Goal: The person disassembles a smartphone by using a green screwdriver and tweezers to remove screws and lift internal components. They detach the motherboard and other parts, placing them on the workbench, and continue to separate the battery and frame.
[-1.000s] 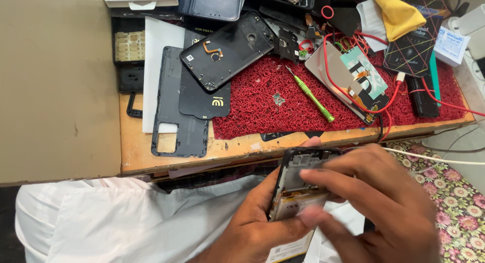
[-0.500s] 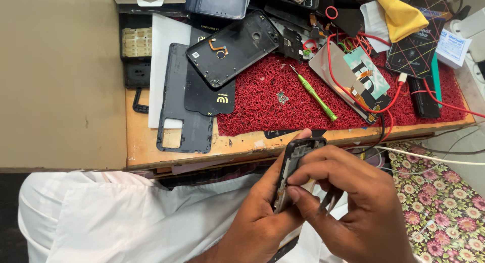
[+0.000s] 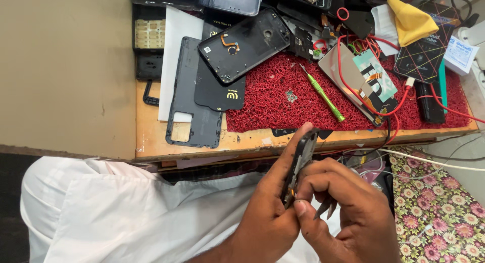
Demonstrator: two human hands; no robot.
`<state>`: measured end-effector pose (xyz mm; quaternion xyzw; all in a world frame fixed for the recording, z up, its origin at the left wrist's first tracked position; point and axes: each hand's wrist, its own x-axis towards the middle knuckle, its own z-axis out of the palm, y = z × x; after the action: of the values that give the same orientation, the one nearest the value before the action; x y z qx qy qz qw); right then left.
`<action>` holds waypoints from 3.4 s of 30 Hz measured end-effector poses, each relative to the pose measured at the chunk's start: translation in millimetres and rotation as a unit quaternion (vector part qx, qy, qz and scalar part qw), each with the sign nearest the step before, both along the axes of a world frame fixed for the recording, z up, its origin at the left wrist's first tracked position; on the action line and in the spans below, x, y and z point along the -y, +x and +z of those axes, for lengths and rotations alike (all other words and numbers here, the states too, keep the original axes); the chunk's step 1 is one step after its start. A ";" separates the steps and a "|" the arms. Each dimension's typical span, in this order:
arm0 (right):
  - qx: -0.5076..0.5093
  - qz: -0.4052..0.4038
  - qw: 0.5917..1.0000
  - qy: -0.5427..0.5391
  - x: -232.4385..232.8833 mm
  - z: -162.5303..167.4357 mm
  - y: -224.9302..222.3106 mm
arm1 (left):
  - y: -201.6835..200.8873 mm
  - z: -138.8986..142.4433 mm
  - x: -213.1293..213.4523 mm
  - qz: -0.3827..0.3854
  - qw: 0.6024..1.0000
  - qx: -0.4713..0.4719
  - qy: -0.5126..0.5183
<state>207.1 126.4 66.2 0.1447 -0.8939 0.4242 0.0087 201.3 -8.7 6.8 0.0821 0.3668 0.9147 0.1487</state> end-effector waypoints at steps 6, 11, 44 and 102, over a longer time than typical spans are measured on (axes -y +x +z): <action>0.022 -0.014 0.998 -0.057 3.1 -4.7 7.2 | 1.1 1.3 1.4 0.047 0.992 -0.056 -0.104; 0.024 -0.022 0.995 -0.092 6.8 -5.9 10.5 | 1.3 3.2 4.0 0.096 0.972 -0.121 -0.176; 0.005 -0.168 0.985 0.028 29.3 -16.7 12.4 | -0.1 0.2 6.2 0.154 0.920 -0.180 -0.312; 0.106 -0.103 0.879 -0.454 -5.5 -24.8 3.9 | -12.3 11.4 8.3 0.182 0.916 -0.211 -0.290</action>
<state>211.0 132.0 41.5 -0.0139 -0.6086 0.7931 0.0226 189.0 -17.0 18.2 0.1585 0.6470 0.7411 -0.0840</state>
